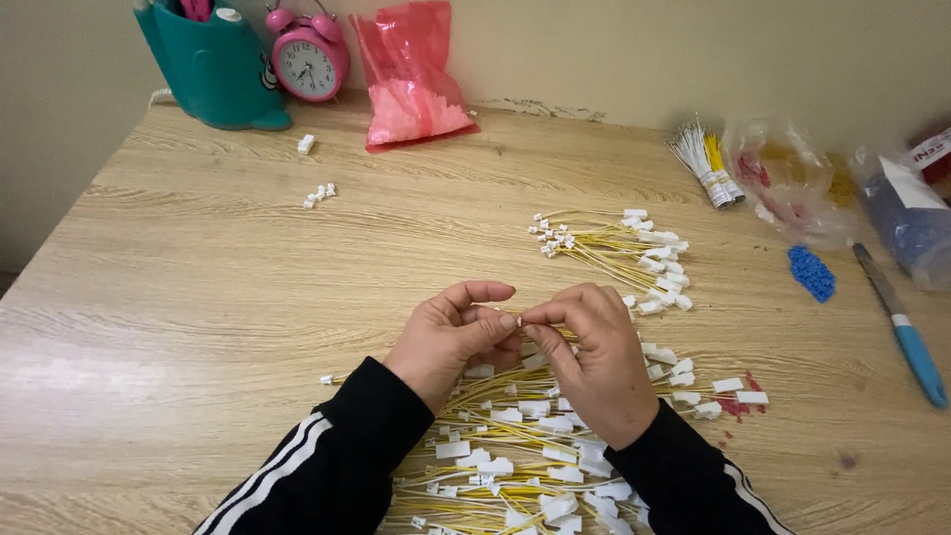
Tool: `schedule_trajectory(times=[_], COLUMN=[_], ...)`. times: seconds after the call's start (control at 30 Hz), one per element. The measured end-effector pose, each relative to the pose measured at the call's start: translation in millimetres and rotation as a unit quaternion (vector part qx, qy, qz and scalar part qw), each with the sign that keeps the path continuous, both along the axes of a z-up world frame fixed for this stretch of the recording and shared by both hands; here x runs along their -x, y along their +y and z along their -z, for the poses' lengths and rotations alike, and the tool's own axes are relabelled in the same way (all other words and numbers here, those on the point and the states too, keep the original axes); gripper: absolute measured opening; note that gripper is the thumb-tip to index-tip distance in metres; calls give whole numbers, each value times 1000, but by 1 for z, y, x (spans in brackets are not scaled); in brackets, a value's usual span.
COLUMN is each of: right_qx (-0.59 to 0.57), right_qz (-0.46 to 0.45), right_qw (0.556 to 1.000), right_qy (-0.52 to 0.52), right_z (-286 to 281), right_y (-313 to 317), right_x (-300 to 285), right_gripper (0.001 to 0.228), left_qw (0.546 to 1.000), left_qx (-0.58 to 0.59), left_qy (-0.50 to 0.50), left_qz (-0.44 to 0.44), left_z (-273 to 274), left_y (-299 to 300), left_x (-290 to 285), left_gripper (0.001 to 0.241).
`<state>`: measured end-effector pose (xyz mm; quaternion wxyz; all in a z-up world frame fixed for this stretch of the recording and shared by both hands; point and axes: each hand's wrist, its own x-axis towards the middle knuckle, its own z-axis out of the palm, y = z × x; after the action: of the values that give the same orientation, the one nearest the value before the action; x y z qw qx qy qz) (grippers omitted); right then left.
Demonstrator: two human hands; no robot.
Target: The person assembles small craft items by attaching white plastic pieces to thin yellow sticks. They repeatedly pick up a stick and a plastic piece, connect them, and place the finished item on the table.
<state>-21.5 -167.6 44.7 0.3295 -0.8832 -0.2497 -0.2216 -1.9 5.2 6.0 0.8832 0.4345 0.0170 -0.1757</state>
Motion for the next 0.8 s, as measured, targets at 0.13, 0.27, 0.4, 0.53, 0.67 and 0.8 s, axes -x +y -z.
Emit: schedule_trajectory(times=[0.13, 0.27, 0.4, 0.53, 0.67, 0.8], right_qx=[-24, -60, -85, -86, -74, -74], right_qz=[-6, -28, -33, -48, -46, -50], right_qw=[1000, 997, 994, 994, 995, 993], right_qy=[18, 43, 65, 51, 45, 71], right_z=[1, -1, 0, -3, -3, -9], right_y=[-1, 1, 2, 2, 1, 1], right_x=[1, 2, 2, 3, 2, 4], right_gripper=[9, 7, 9, 9, 8, 10], left_qw=[1000, 1000, 999, 999, 999, 999], left_qx=[-9, -5, -9, -18, -13, 2], left_qy=[7, -23, -33, -42, -50, -51], left_qz=[6, 12, 13, 15, 9, 7], left_z=[3, 8, 11, 9, 9, 13], left_y=[0, 0, -1, 0, -1, -2], left_x=[-1, -2, -3, -1, -1, -2], left_gripper=[33, 32, 33, 32, 28, 30])
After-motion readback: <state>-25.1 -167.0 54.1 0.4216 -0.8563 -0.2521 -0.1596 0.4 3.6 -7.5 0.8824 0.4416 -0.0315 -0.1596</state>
